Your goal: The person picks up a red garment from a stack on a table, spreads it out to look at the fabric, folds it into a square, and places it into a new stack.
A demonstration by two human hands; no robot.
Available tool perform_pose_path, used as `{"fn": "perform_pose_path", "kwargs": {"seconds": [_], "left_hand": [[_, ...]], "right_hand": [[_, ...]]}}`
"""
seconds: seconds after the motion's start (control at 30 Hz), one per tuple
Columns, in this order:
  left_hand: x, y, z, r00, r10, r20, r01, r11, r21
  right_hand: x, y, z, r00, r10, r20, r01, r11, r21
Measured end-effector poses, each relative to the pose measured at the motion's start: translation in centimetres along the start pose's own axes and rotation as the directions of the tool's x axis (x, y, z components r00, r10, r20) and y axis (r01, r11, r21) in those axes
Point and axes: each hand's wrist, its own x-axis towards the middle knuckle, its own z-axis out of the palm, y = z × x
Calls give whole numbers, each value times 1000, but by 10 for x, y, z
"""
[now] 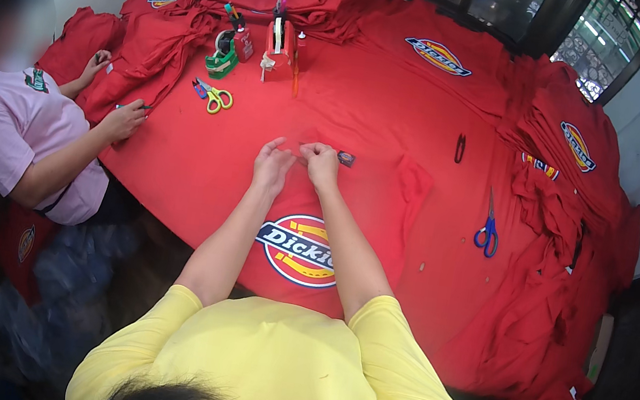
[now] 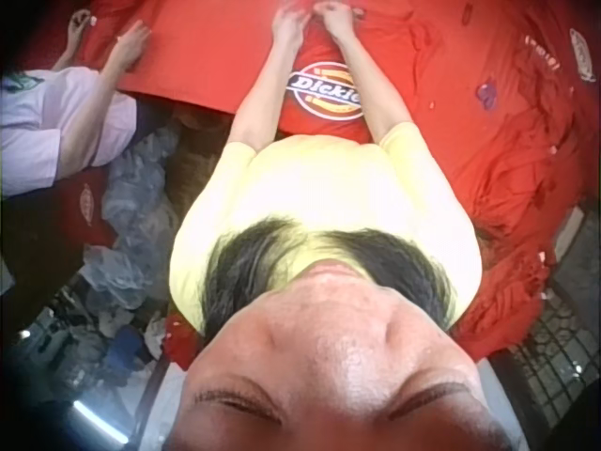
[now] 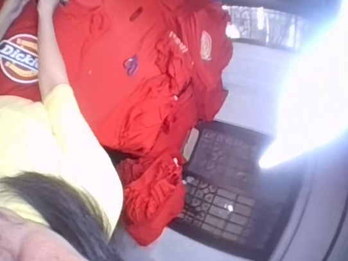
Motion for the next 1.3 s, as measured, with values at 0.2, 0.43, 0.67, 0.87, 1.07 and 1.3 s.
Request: {"fn": "perform_pose_path", "kwargs": {"seconds": [0.2,0.43,0.67,0.87,1.07,1.3], "left_hand": [[5,-9,-16,1000,-7,28,8,999,-40],[1,-12,-15,999,14,39,-12,998,-69],[0,-10,-15,1000,9,14,-9,998,-56],[-8,5,-7,998,-34,48,39,994,-103],[-35,50,14,980,47,194,-199,270,942],[-6,96,23,897,-293,330,-15,727,686]], "right_hand": [[-1,-19,5,983,173,64,-174,984,19],[3,-13,2,989,143,35,-140,988,-69],[-2,-20,2,986,154,64,-155,988,10],[-17,-8,-12,950,-308,48,311,929,-203],[-41,-90,-35,884,-445,143,456,757,-467],[6,-138,-36,926,-225,304,312,909,-278]]}}
